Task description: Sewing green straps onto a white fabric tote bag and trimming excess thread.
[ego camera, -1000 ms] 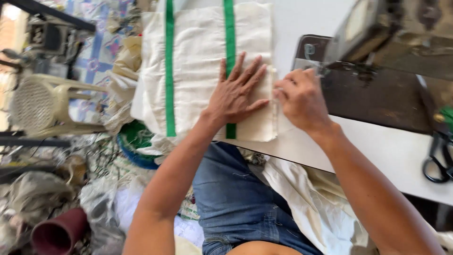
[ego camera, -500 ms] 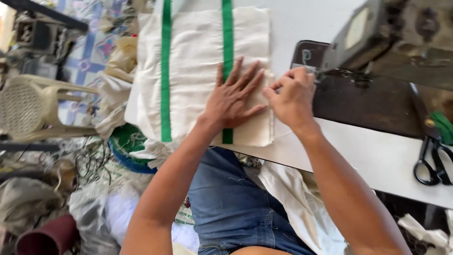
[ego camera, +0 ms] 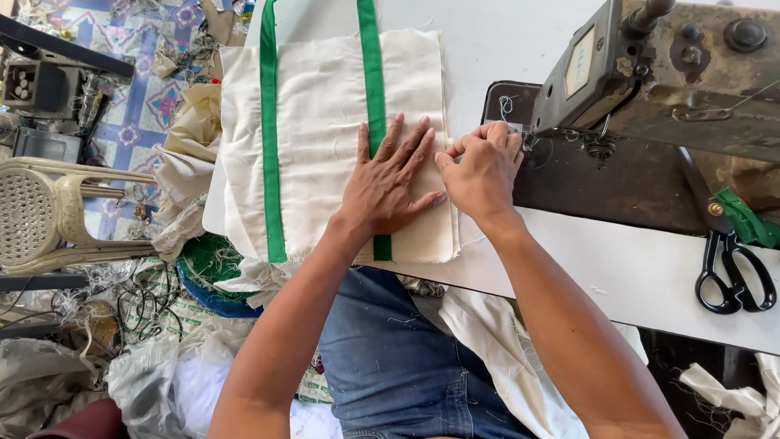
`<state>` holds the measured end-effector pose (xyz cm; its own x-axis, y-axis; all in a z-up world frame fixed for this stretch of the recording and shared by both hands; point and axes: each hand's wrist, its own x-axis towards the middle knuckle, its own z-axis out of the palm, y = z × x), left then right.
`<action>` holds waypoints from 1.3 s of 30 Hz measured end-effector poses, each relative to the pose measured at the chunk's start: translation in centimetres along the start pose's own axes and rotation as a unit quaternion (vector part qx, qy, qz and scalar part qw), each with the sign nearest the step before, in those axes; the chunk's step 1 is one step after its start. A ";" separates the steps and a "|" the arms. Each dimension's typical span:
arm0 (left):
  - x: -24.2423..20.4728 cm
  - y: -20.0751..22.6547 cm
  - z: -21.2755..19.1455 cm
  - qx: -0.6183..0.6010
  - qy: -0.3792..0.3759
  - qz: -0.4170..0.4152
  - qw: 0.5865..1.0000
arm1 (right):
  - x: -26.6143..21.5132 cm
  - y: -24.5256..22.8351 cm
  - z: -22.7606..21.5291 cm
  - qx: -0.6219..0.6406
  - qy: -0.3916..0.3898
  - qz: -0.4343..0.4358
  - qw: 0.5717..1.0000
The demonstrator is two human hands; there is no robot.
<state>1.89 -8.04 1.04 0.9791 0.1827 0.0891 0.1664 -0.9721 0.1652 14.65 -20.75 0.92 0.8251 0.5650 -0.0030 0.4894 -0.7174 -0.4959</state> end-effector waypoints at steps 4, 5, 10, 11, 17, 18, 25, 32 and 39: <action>0.0 0.0 0.0 -0.008 0.005 0.001 1.000 | -0.2 -0.7 -0.8 0.016 -0.011 0.017 1.000; 0.0 0.0 -0.1 -0.007 0.006 0.001 1.000 | -0.2 -0.7 -0.9 0.027 -0.007 0.012 1.000; 0.0 0.0 -0.1 -0.010 0.011 -0.002 1.000 | -0.4 -1.3 -1.5 0.036 0.002 0.000 0.999; 0.0 0.0 -0.1 -0.010 0.010 -0.003 1.000 | -0.4 -1.5 -1.5 0.031 0.000 0.006 1.000; -0.1 0.1 -0.5 -0.010 0.007 -0.002 1.000 | -0.2 -1.8 -1.4 0.047 0.025 0.018 0.998; -0.1 0.1 -0.5 -0.009 0.005 -0.001 1.000 | -0.2 -1.9 -1.4 0.044 0.023 0.022 0.999; -0.1 0.0 -0.6 -0.009 -0.002 -0.003 1.000 | 0.0 -1.7 -1.0 0.051 0.020 0.027 0.998; 0.1 -0.4 -1.2 -0.078 0.058 -0.031 0.995 | -0.1 -1.7 -1.5 0.055 0.020 0.025 0.998; -6.3 -10.5 -4.1 0.028 0.250 -0.312 0.916 | 1.3 5.2 3.1 0.029 0.235 -0.311 0.920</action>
<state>-6.49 1.61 2.74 0.5177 0.7362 0.4360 0.6951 -0.6590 0.2874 17.43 -22.46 -4.30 0.4273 0.6098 0.6675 0.9041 -0.2830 -0.3202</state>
